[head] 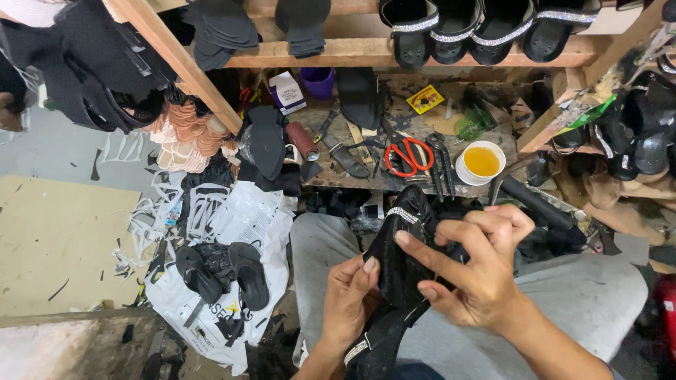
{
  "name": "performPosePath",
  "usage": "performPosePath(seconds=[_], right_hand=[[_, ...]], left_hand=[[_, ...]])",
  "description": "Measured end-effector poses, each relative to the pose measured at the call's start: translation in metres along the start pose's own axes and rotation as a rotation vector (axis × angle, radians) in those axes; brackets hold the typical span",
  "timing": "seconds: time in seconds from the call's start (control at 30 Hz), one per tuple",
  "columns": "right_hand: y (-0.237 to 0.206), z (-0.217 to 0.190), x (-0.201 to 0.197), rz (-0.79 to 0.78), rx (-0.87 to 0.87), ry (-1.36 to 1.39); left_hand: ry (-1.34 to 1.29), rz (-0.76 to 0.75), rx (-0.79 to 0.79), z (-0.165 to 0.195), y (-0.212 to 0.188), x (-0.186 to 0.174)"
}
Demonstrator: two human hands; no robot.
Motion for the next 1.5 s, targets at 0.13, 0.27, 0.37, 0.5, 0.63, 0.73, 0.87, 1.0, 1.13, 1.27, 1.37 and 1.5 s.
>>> performPosePath(seconds=[0.13,0.27,0.37,0.5,0.63,0.73,0.87,1.0,1.13,1.27,1.37,1.5], right_hand=[[0.004,0.004,-0.003,0.003,0.061,-0.018],[-0.006,0.002,0.000,-0.024,-0.055,0.056],[-0.031,0.039,0.004,0.046,-0.001,0.158],[-0.089,0.175,0.064,-0.042,0.570,0.097],[-0.142,0.237,0.106,-0.266,0.539,-0.267],[-0.165,0.252,0.130,-0.630,0.506,-0.375],[-0.153,0.244,0.112,-0.523,0.520,-0.428],[-0.117,0.195,0.077,-0.361,0.608,-0.211],[-0.077,0.100,0.030,0.021,0.579,0.361],[-0.032,0.029,0.008,-0.011,0.376,0.488],[-0.013,0.012,0.013,-0.019,0.395,0.618],[-0.005,0.001,0.005,-0.041,0.294,0.173]], left_hand=[[0.018,0.015,-0.013,-0.003,0.000,-0.003],[0.058,0.071,-0.013,-0.014,0.006,-0.023],[0.044,0.054,-0.034,-0.022,0.014,-0.046],[0.013,0.068,-0.114,-0.034,0.019,-0.073],[-0.044,-0.016,-0.048,-0.023,0.013,-0.066],[0.060,0.201,-0.051,-0.019,0.001,-0.064],[0.266,0.182,0.269,0.016,-0.005,-0.036],[0.128,0.179,0.136,0.013,0.010,-0.032],[-0.040,0.117,-0.031,-0.002,0.021,-0.022],[0.003,0.093,-0.060,-0.004,0.024,-0.004],[0.009,0.095,-0.068,-0.002,0.021,0.008],[-0.009,0.068,-0.085,0.002,0.014,0.016]])
Point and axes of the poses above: each hand's wrist, its own y-axis towards the middle knuckle, its own x-axis out of the palm, z = x × y, the point moved 8 cm from there along y, towards the middle knuckle, and after that the axes turned 9 degrees about -x, right-handed, at the moved point
